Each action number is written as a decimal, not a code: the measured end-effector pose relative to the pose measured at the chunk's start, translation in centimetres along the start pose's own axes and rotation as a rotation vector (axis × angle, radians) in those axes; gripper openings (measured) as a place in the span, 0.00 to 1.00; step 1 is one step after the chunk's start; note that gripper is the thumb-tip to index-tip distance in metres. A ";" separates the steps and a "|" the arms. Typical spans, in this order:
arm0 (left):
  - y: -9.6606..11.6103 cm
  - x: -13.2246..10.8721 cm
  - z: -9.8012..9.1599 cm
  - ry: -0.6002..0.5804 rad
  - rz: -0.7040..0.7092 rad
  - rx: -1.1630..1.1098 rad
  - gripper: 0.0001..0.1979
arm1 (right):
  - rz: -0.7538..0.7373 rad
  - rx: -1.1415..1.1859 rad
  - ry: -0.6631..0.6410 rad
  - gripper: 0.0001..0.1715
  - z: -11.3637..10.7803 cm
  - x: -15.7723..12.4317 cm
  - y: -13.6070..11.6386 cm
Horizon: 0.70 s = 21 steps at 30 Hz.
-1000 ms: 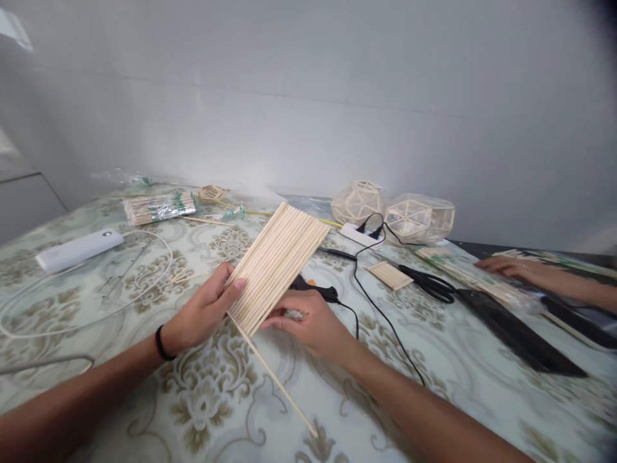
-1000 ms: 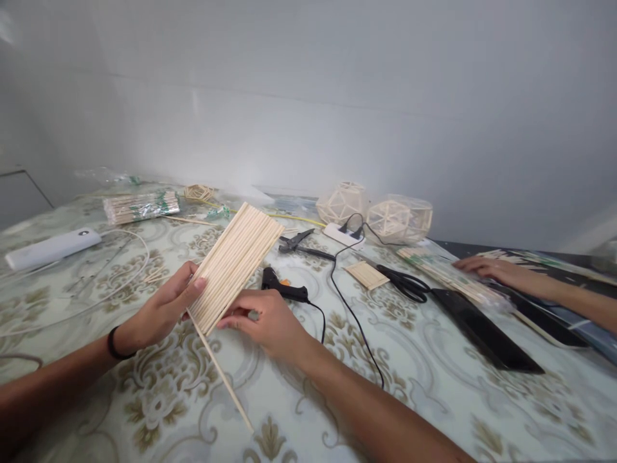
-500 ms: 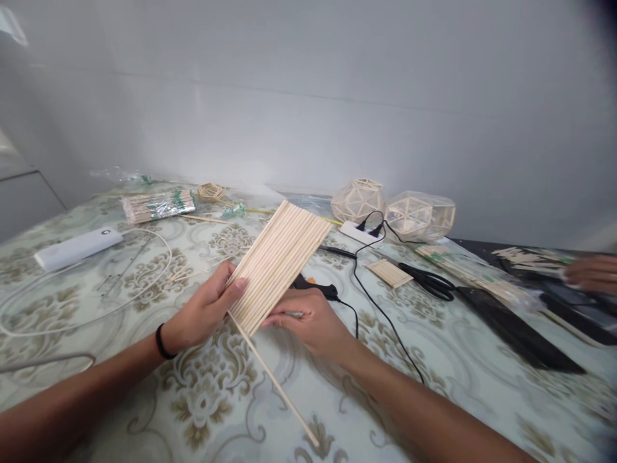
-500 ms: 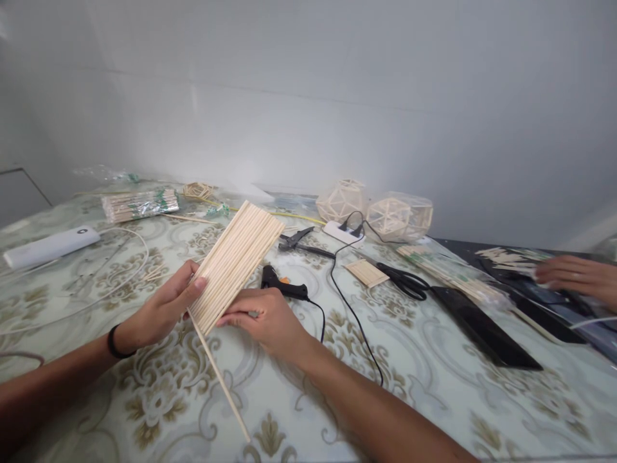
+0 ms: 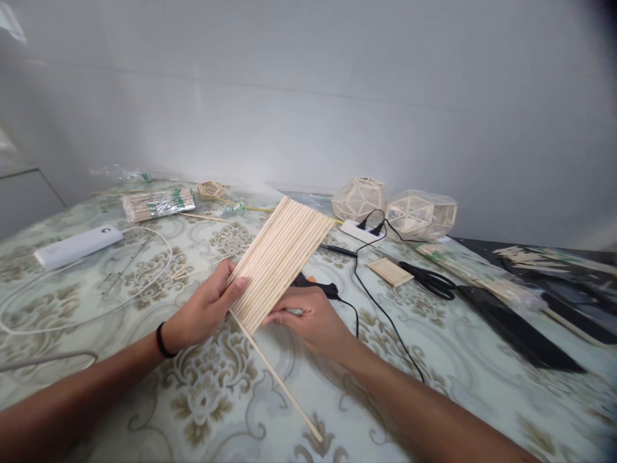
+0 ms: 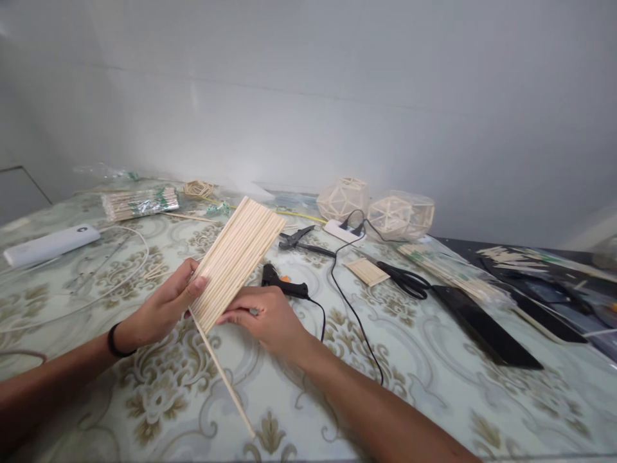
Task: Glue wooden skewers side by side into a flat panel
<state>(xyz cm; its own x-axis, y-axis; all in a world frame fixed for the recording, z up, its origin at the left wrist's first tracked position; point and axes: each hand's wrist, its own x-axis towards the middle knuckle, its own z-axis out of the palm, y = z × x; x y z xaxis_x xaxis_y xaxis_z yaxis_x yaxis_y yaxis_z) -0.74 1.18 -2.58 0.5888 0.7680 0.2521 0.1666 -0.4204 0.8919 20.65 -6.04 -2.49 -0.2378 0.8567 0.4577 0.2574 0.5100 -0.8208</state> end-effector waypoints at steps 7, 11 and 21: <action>-0.1 0.1 0.0 0.011 -0.028 -0.025 0.21 | 0.030 -0.014 0.004 0.09 0.0 0.1 -0.2; -0.2 0.2 -0.1 -0.024 -0.057 -0.078 0.21 | 0.052 -0.035 0.009 0.07 0.0 0.1 0.1; -0.5 0.8 -1.0 -0.023 -0.061 -0.318 0.18 | 0.179 -0.151 0.113 0.06 -1.2 0.6 0.2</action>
<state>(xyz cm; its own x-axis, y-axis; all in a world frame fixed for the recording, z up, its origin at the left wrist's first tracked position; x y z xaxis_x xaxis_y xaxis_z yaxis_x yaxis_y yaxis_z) -1.11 2.45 -2.45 0.6037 0.7745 0.1891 -0.0510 -0.1991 0.9786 21.64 -5.36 -1.94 -0.0715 0.9334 0.3517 0.4253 0.3475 -0.8357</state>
